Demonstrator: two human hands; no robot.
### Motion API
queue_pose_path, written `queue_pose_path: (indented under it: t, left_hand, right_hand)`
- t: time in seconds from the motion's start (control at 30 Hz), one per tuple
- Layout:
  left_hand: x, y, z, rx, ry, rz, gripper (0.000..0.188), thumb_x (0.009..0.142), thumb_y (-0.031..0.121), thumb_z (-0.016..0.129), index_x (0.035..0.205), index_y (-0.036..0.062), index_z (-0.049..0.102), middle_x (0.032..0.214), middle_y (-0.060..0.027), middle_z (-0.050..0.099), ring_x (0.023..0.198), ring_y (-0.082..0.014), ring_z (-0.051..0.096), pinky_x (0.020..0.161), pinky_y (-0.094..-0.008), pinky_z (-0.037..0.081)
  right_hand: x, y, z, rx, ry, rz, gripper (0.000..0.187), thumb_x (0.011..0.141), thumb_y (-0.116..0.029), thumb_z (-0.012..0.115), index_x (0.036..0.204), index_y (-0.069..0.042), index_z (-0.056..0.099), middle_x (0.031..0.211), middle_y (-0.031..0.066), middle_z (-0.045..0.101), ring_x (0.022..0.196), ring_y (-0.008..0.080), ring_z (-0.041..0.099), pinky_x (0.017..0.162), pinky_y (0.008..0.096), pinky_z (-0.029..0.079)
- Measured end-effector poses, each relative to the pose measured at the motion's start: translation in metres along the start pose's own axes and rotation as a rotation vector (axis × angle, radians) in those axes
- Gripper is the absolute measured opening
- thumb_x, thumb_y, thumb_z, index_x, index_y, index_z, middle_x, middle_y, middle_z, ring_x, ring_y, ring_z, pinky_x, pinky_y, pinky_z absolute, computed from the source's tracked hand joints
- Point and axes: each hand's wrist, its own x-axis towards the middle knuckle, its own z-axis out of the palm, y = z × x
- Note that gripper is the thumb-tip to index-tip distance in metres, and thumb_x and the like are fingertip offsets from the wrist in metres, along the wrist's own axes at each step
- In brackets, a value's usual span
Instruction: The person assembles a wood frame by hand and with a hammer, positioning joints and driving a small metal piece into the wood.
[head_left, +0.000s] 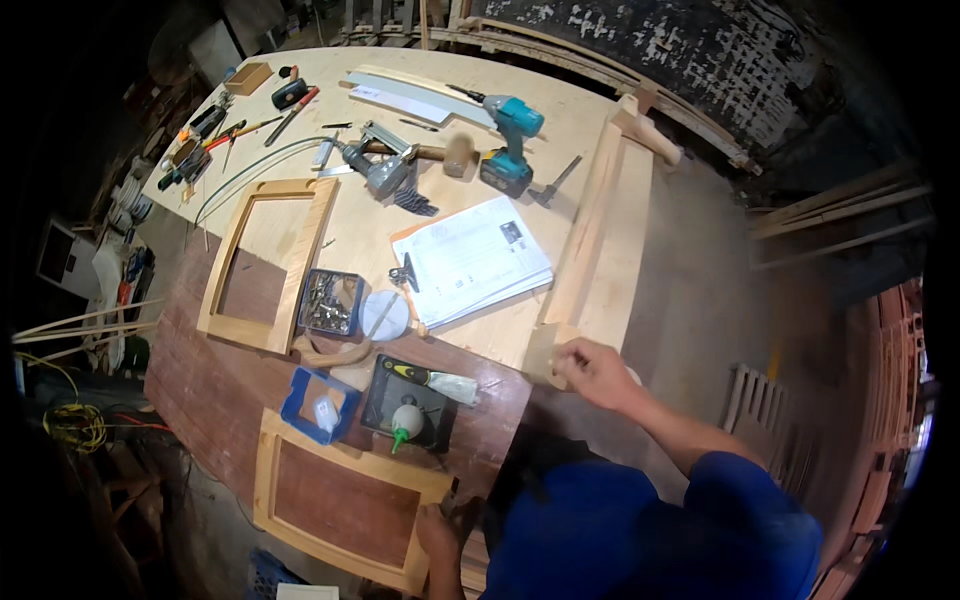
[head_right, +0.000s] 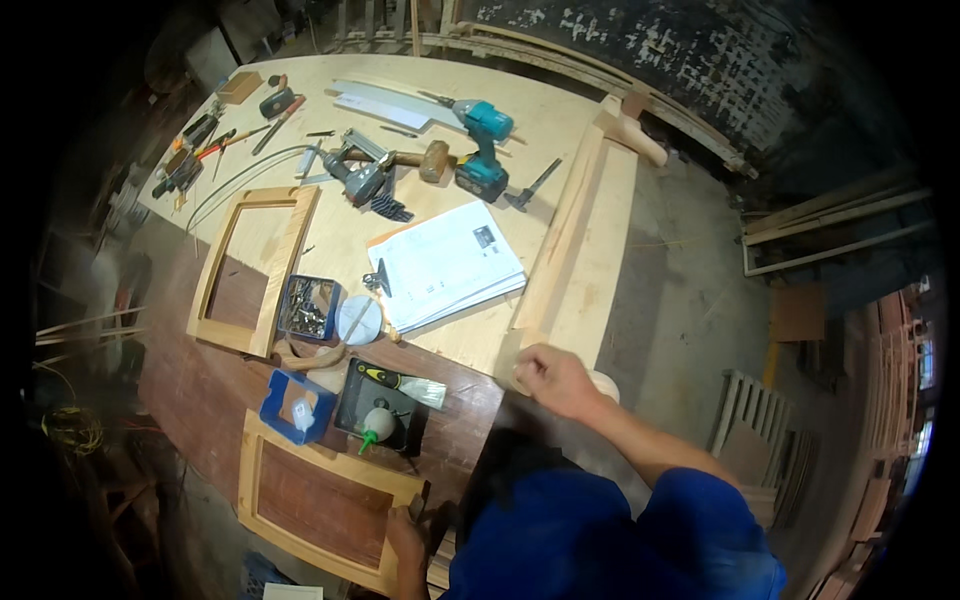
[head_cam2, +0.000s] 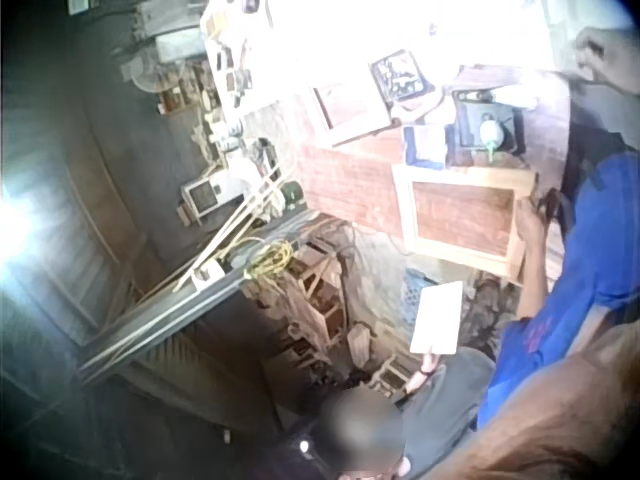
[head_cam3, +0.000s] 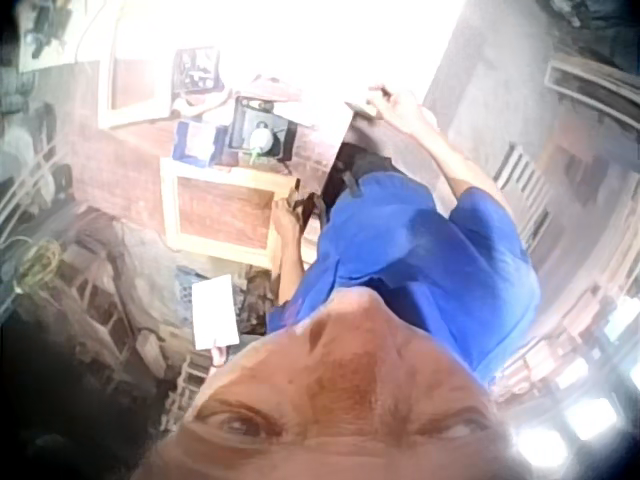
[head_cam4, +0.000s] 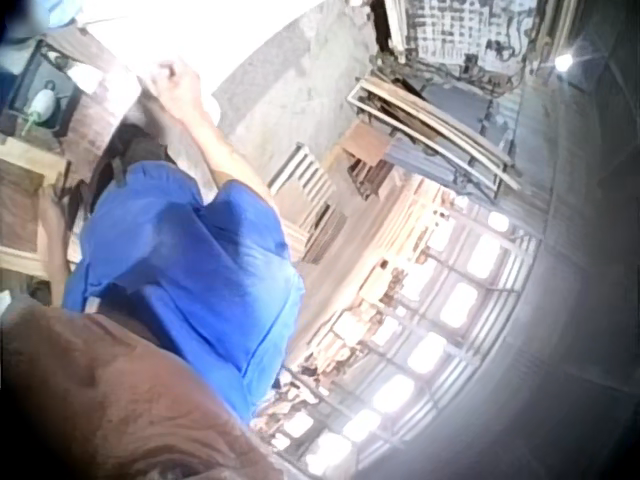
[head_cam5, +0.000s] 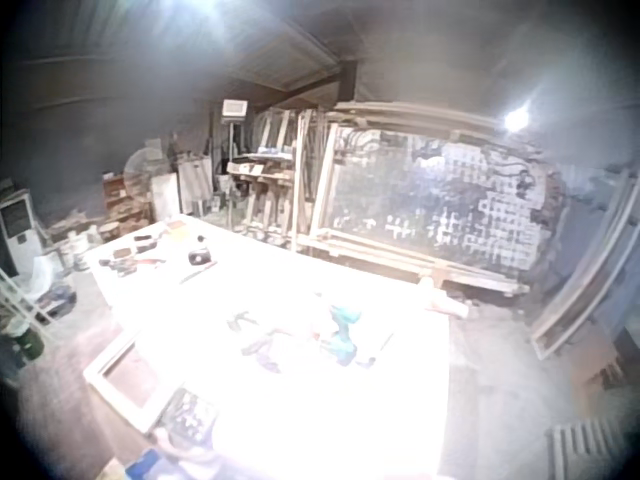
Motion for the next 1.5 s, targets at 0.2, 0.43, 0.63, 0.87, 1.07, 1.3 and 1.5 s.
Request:
queue_pose_path:
  t: [0.2,0.43,0.63,0.87,1.07,1.3,1.5]
  left_hand:
    - [-0.001,0.021,-0.007,-0.244,-0.015,-0.042,0.028,0.079,0.022,0.079,0.077,0.0020,0.059,0.080,-0.0217,0.059,0.079,-0.0452,0.060,0.071,-0.0515,0.048]
    - [-0.020,0.077,-0.032,-0.120,-0.012,-0.065,0.027,0.079,0.020,0.076,0.100,0.0042,0.071,0.088,-0.0222,0.067,0.086,-0.0438,0.065,0.078,-0.0495,0.052]
    - [-0.033,0.118,0.003,-0.201,0.069,-0.161,0.021,0.078,0.020,0.075,0.093,0.0050,0.069,0.084,-0.0211,0.067,0.081,-0.0438,0.066,0.073,-0.0494,0.053]
    - [-0.001,0.258,0.031,-0.274,-0.037,-0.226,0.023,0.081,0.021,0.075,0.088,0.0025,0.063,0.090,-0.0221,0.065,0.087,-0.0431,0.064,0.076,-0.0490,0.051]
    - [0.008,0.297,0.054,-0.271,0.023,-0.163,0.028,0.085,0.026,0.076,0.081,0.0014,0.062,0.077,-0.0236,0.061,0.076,-0.0438,0.063,0.068,-0.0484,0.049]
    - [0.020,0.297,0.075,-0.320,0.025,-0.136,0.030,0.084,0.026,0.076,0.080,-0.0007,0.062,0.077,-0.0257,0.063,0.073,-0.0445,0.063,0.063,-0.0470,0.049]
    - [0.032,0.297,0.086,-0.330,0.071,0.010,0.027,0.082,0.022,0.077,0.080,-0.0007,0.062,0.079,-0.0233,0.064,0.076,-0.0441,0.063,0.065,-0.0491,0.049]
  right_hand:
    - [0.083,0.067,-0.027,-0.182,0.324,0.213,0.063,0.082,-0.032,0.077,0.128,0.005,0.055,0.097,0.0185,0.071,0.087,0.0235,0.071,0.078,0.0351,0.055]
    - [0.197,0.110,-0.007,0.203,0.236,0.495,0.088,0.070,-0.036,0.085,0.126,0.020,0.048,0.113,0.0307,0.065,0.105,0.0360,0.066,0.092,0.0403,0.053]
    - [0.210,0.104,0.016,0.271,0.392,0.384,0.098,0.065,-0.015,0.076,0.142,0.019,0.026,0.135,0.0370,0.050,0.125,0.0425,0.055,0.107,0.0393,0.044]
    - [0.192,0.156,-0.032,0.179,0.439,0.342,0.105,0.068,-0.016,0.075,0.149,0.017,0.017,0.142,0.0359,0.045,0.134,0.0430,0.046,0.114,0.0381,0.036]
    - [0.185,0.184,-0.098,0.111,0.391,0.352,0.105,0.070,-0.017,0.074,0.154,0.008,0.018,0.144,0.0330,0.046,0.134,0.0416,0.048,0.113,0.0383,0.037]
    - [0.174,0.208,-0.150,0.113,0.336,0.269,0.069,0.068,-0.007,0.073,0.130,0.003,0.045,0.121,0.0229,0.062,0.114,0.0353,0.062,0.100,0.0397,0.048]
    - [0.140,0.180,-0.167,0.006,0.295,0.331,0.071,0.068,-0.011,0.075,0.131,0.001,0.044,0.122,0.0222,0.061,0.118,0.0358,0.060,0.102,0.0407,0.047]
